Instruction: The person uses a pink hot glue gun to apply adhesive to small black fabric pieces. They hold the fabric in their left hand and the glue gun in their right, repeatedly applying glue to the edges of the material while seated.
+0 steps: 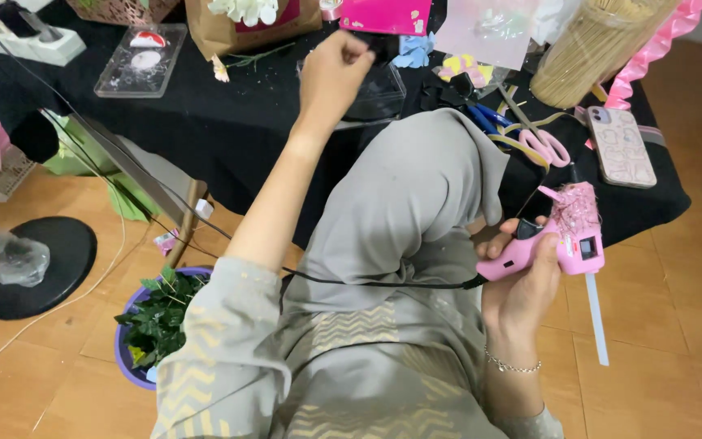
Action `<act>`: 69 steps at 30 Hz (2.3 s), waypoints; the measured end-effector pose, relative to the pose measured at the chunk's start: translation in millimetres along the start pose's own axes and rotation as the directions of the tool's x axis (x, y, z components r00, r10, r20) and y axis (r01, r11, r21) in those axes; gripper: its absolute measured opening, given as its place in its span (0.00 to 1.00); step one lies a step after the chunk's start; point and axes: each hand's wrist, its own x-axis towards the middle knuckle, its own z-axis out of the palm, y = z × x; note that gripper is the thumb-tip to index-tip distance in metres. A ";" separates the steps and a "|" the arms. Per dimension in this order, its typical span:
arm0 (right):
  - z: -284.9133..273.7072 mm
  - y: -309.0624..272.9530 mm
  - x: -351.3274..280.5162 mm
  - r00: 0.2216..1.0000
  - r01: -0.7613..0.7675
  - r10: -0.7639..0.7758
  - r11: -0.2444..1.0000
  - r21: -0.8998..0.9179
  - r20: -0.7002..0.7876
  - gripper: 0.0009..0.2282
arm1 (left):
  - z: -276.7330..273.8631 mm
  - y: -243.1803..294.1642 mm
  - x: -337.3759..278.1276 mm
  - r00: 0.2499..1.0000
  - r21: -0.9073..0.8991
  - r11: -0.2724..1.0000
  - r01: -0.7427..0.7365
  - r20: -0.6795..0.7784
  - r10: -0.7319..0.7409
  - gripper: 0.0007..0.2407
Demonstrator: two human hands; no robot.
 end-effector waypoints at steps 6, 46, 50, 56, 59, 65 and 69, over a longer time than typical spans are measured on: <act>-3.6 0.3 3.2 1.000 -0.013 0.011 0.998 0.057 0.025 0.16 | 57.8 30.8 42.4 1.000 -0.002 1.000 -0.008 0.005 0.008 0.04; -13.4 -23.8 0.9 0.965 -0.048 0.049 0.999 -0.010 0.259 0.14 | 78.8 -134.1 86.6 0.874 0.625 0.771 0.119 0.303 -0.381 0.12; -13.7 -22.9 1.1 0.964 -0.065 0.061 0.998 0.009 0.261 0.14 | 76.2 -136.9 75.5 0.970 0.622 0.781 0.049 0.157 -0.186 0.12; -15.5 -18.8 -0.6 0.967 -0.081 0.073 0.996 0.022 0.242 0.14 | 54.2 -135.1 65.1 0.999 0.567 0.823 -0.021 0.043 -0.004 0.08; -14.2 -19.1 -0.6 0.970 -0.092 0.089 0.996 0.004 0.228 0.13 | 43.8 -126.9 57.3 0.997 0.504 0.863 -0.032 0.074 -0.006 0.07; -13.6 -16.6 -2.8 0.963 -0.118 0.107 0.992 0.031 0.248 0.13 | 35.9 -111.5 38.6 0.994 0.481 0.872 -0.089 0.096 0.048 0.07; -14.2 -13.8 -2.1 0.959 -0.134 0.121 0.990 0.034 0.255 0.13 | 13.5 -57.6 13.3 0.999 0.138 0.990 0.038 -0.041 -0.033 0.04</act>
